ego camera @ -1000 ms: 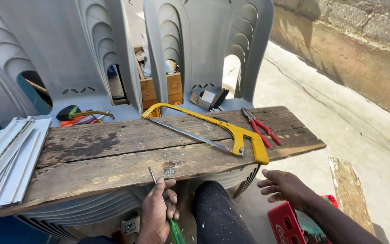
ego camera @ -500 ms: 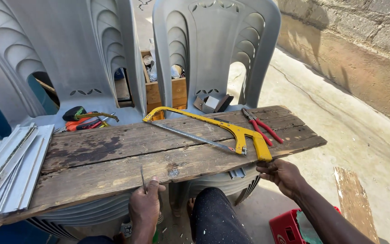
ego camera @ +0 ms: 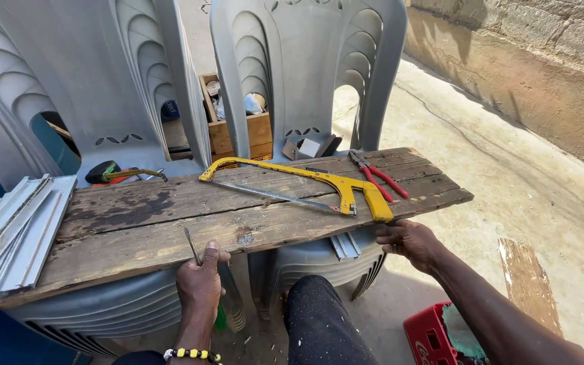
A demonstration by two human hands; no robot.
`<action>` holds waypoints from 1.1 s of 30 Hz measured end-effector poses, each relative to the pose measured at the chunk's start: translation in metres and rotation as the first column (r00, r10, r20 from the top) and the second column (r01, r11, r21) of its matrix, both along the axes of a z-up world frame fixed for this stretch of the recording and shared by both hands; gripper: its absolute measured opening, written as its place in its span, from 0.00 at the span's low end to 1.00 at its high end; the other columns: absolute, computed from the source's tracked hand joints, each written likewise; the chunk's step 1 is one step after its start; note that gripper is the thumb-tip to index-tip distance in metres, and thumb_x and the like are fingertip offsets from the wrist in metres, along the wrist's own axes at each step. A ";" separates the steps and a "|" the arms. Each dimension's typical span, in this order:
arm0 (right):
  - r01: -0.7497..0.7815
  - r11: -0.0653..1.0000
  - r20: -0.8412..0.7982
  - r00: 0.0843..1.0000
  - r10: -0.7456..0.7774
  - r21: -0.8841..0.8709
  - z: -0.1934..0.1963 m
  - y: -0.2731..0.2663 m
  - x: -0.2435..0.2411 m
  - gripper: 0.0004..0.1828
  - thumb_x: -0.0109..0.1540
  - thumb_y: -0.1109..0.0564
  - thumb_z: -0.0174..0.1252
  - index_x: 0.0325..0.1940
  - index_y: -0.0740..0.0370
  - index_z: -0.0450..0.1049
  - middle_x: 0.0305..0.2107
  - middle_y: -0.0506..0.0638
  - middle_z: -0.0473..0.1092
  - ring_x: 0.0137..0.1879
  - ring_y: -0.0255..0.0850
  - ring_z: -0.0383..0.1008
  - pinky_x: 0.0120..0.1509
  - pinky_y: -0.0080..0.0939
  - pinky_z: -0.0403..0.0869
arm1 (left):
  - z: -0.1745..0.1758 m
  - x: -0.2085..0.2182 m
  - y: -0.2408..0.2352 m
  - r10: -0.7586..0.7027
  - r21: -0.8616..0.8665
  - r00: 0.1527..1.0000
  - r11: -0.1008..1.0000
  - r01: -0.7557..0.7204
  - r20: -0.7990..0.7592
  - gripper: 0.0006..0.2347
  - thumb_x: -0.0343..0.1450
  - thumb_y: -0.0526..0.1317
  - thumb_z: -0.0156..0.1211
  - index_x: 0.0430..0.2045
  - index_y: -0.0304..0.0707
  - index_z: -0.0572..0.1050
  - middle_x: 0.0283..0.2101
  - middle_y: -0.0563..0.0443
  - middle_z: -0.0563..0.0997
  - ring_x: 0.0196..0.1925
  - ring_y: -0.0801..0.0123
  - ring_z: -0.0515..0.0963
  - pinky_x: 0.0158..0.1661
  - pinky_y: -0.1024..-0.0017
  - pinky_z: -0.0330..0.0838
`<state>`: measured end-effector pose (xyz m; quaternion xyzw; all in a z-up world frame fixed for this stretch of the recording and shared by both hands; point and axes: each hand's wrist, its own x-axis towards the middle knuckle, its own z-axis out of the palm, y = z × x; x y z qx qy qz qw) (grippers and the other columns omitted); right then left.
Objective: The person sits on a chair and uses a metal file to smooth the edges of a small aluminum profile held in their left hand. They repeatedly file the profile and occasionally inspect the edges before continuing the filing process.
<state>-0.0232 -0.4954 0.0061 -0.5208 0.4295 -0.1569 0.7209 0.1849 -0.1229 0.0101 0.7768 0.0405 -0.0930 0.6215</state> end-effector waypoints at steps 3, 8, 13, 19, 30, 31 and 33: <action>-0.085 0.986 -0.065 0.995 0.077 -0.142 -0.007 0.001 -0.003 0.26 0.66 0.70 0.56 0.70 0.71 0.72 0.50 0.63 0.79 0.45 0.49 0.76 0.48 0.47 0.77 | -0.005 0.007 -0.004 -0.006 -0.033 1.000 0.999 0.006 0.007 0.21 0.78 0.55 0.59 0.27 0.37 0.89 0.11 0.52 0.64 0.12 0.65 0.66 0.18 0.66 0.65; -0.248 0.774 -0.323 0.945 0.059 -0.583 -0.041 0.001 -0.005 0.20 0.68 0.53 0.56 0.63 0.61 0.75 0.50 0.58 0.72 0.55 0.50 0.73 0.55 0.50 0.74 | -0.025 0.014 -0.001 -0.053 -0.148 0.997 0.987 0.061 0.052 0.19 0.78 0.51 0.58 0.30 0.36 0.87 0.21 0.50 0.76 0.10 0.69 0.64 0.14 0.68 0.63; -0.395 0.216 -0.419 0.905 -0.076 -0.893 -0.084 0.005 0.002 0.25 0.68 0.39 0.53 0.59 0.58 0.75 0.50 0.55 0.72 0.58 0.51 0.71 0.57 0.54 0.73 | -0.047 0.024 0.007 -0.110 -0.235 0.988 0.963 0.132 0.104 0.16 0.77 0.49 0.58 0.31 0.36 0.87 0.29 0.45 0.89 0.07 0.68 0.64 0.11 0.68 0.61; -0.530 -0.071 -0.534 0.843 0.063 -0.845 -0.096 0.007 0.023 0.31 0.72 0.41 0.40 0.76 0.56 0.60 0.70 0.64 0.60 0.80 0.60 0.52 0.87 0.62 0.45 | -0.050 0.023 0.008 -0.120 -0.329 0.989 0.934 0.141 0.084 0.13 0.75 0.47 0.60 0.43 0.38 0.84 0.12 0.53 0.67 0.07 0.70 0.60 0.09 0.68 0.60; -0.482 0.026 -0.482 0.876 0.003 -0.876 -0.132 -0.032 0.029 0.30 0.66 0.44 0.52 0.69 0.62 0.71 0.67 0.68 0.69 0.74 0.65 0.66 0.80 0.62 0.64 | -0.048 0.010 0.032 -0.073 0.115 0.961 0.992 0.044 0.265 0.07 0.77 0.45 0.42 0.41 0.51 0.68 0.40 0.61 0.91 0.20 0.57 0.83 0.33 0.53 0.77; -0.481 0.018 -0.481 0.877 0.024 -0.877 -0.135 -0.037 0.031 0.30 0.66 0.44 0.52 0.69 0.62 0.71 0.67 0.68 0.69 0.74 0.65 0.66 0.80 0.62 0.64 | -0.053 0.009 0.035 -0.052 0.118 0.962 0.993 0.021 0.267 0.07 0.77 0.45 0.42 0.41 0.51 0.68 0.40 0.61 0.91 0.20 0.57 0.83 0.33 0.53 0.77; -0.856 0.148 -0.867 0.480 -0.133 -0.496 -0.136 -0.053 0.035 0.37 0.67 0.37 0.42 0.81 0.41 0.56 0.76 0.49 0.60 0.81 0.48 0.62 0.80 0.54 0.72 | -0.063 0.012 0.032 0.088 -0.543 0.996 0.836 -0.081 -0.014 0.06 0.71 0.36 0.46 0.39 0.41 0.70 0.35 0.35 0.90 0.20 0.56 0.83 0.26 0.60 0.76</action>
